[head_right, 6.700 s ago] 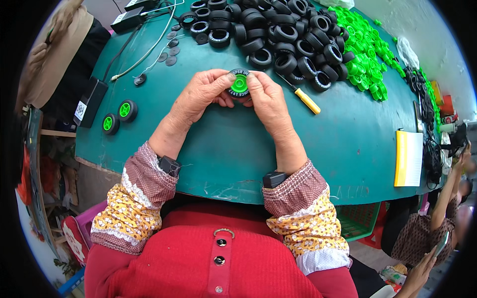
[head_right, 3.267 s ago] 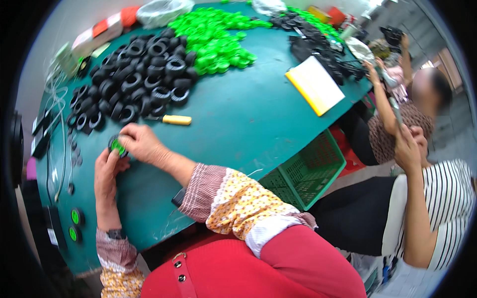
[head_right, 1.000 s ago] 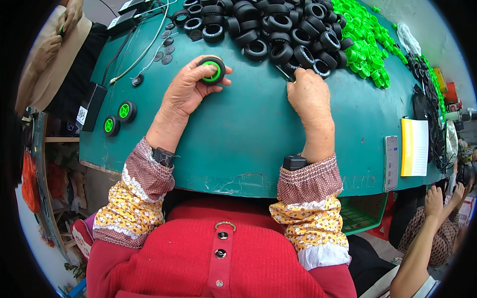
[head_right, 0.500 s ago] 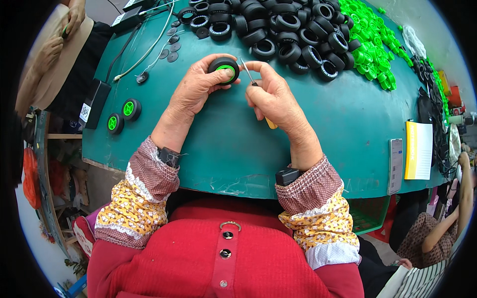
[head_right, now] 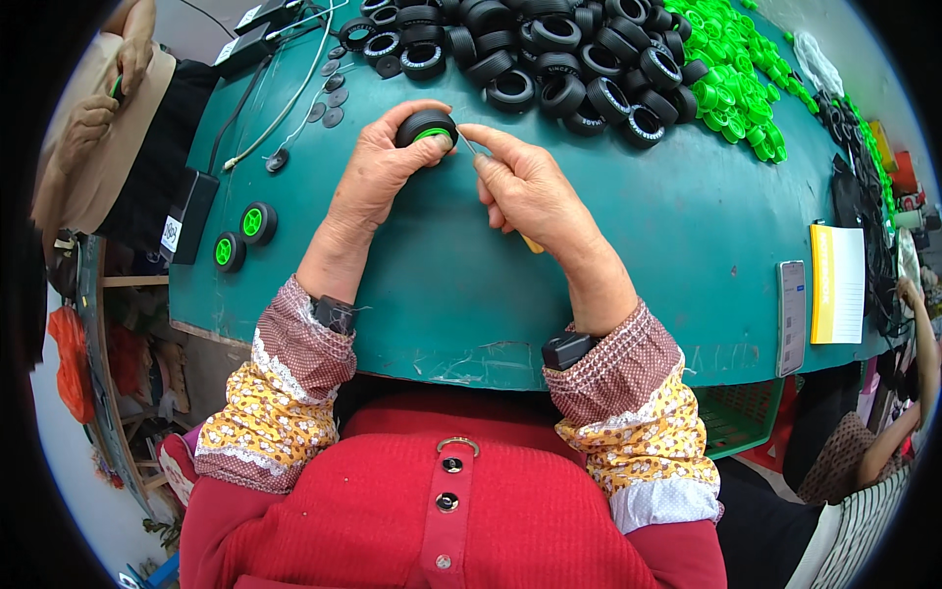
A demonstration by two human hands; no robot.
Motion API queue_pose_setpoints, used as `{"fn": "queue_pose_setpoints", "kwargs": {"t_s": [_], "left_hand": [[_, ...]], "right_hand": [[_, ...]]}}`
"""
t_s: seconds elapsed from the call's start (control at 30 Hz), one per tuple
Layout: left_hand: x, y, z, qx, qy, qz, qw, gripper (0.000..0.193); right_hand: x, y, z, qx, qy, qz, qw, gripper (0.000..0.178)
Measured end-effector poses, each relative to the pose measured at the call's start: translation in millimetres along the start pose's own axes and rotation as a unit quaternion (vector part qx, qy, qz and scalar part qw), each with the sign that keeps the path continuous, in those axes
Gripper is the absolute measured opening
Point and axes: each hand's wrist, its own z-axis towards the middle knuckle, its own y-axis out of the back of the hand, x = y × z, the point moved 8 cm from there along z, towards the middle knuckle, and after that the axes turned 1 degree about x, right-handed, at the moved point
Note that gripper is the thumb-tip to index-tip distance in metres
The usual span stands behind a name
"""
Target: Assembling plastic toy wheels by fitting rubber tires onto green plastic rims.
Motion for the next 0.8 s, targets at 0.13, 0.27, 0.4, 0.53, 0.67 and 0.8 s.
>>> {"fn": "queue_pose_setpoints", "kwargs": {"t_s": [0.13,0.27,0.4,0.53,0.67,0.8], "left_hand": [[0,-2,0,0.006,0.009,0.008,1.0,0.03],[-6,-7,2,0.004,-0.05,0.126,0.991,0.03],[-10,-8,2,0.002,-0.069,0.147,0.987,0.03],[-12,-8,2,-0.001,-0.072,0.163,0.984,0.031],[-17,-9,2,-0.003,-0.089,0.187,0.978,0.032],[-24,-12,-1,-0.006,-0.121,0.221,0.968,0.034]], "right_hand": [[2,5,4,-0.034,0.05,-0.065,0.996,0.033],[4,0,2,-0.07,0.076,-0.098,0.99,0.032],[16,-1,-3,-0.125,0.144,-0.261,0.946,0.029],[19,-2,-3,-0.13,0.146,-0.324,0.926,0.029],[20,-2,-3,-0.128,0.152,-0.323,0.925,0.029],[18,-2,-2,-0.117,0.146,-0.268,0.945,0.028]]}}
